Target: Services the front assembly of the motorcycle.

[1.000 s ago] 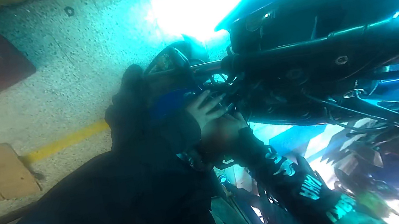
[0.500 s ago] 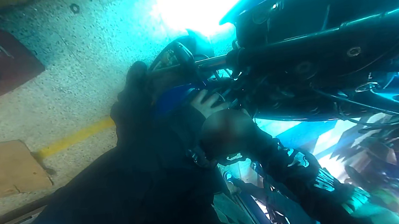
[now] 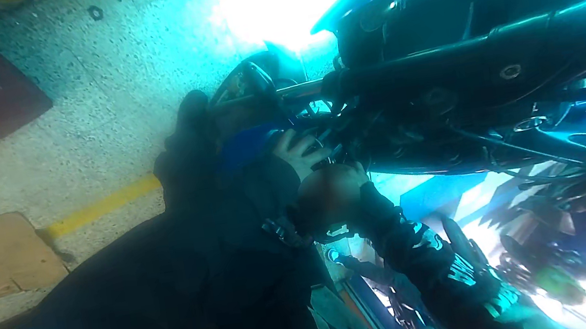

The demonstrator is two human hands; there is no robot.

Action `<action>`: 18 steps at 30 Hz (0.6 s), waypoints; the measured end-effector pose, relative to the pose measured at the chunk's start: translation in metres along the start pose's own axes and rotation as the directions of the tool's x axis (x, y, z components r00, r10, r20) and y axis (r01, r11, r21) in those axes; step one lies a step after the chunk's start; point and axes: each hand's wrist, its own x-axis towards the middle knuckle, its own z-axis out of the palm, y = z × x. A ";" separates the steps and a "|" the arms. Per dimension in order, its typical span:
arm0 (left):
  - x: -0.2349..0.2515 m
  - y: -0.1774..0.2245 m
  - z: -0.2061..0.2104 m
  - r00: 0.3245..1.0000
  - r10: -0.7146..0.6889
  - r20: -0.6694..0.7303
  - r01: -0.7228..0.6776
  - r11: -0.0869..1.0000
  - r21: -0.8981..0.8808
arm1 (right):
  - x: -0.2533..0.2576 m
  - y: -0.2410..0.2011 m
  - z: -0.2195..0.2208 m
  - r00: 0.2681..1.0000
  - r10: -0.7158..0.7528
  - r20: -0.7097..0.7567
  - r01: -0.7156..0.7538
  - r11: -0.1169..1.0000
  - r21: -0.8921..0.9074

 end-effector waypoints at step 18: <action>-0.003 0.003 -0.006 1.000 -0.013 0.011 0.013 1.000 0.006 | -0.005 -0.003 0.015 0.969 -0.225 -0.099 0.188 0.937 -0.294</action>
